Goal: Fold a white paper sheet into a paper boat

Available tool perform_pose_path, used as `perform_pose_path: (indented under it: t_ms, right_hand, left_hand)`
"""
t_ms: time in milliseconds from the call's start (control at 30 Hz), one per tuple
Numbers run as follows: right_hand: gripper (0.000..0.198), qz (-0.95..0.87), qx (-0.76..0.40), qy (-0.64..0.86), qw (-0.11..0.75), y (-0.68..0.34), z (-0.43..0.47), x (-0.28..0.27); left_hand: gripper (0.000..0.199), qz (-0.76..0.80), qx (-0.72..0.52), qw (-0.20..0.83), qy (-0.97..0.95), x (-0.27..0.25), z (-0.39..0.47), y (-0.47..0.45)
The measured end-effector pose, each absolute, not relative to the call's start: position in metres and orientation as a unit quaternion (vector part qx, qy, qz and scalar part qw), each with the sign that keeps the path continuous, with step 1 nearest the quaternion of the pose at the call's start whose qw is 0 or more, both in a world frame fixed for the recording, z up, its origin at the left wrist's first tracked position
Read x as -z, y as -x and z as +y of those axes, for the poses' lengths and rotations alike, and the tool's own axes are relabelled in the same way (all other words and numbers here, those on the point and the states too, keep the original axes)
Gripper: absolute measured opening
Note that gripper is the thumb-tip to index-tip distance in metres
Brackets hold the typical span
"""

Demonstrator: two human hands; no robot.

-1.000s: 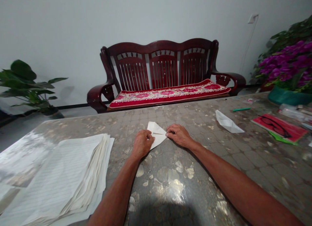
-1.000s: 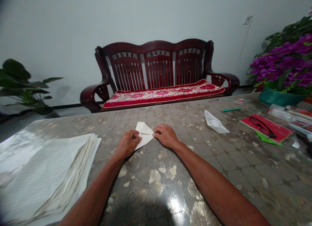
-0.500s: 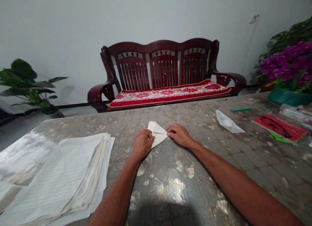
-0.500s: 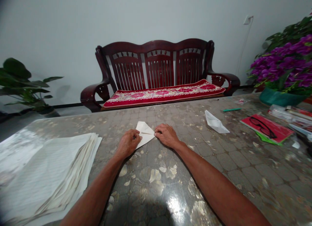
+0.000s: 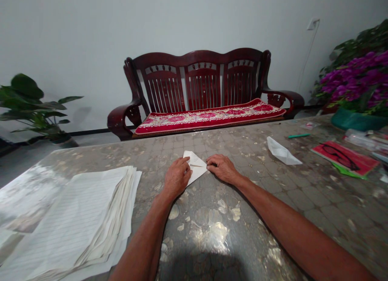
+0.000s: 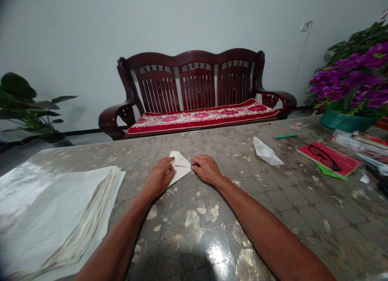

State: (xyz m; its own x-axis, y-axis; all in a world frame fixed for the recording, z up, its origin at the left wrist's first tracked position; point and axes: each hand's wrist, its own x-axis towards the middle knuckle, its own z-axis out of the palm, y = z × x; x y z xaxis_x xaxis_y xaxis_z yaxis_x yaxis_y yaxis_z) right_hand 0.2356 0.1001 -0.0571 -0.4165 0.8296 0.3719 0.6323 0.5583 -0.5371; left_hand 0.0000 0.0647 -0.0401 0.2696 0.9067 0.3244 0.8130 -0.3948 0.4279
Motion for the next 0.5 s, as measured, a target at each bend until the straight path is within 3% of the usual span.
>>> perform_pose_path:
  t_ms: [300, 500]
  right_hand:
    - [0.009, -0.828, -0.160, 0.440, 0.310, -0.2362, 0.1021, 0.0595]
    - [0.010, -0.824, -0.161, 0.446, 0.311, -0.2359, 0.1025, 0.0604]
  left_hand:
    - [0.011, 0.489, -0.283, 0.058, -0.823, 0.0446, 0.0701, 0.0087]
    - [0.010, 0.499, -0.272, 0.112, -0.815, 0.0422, 0.0712, 0.0107]
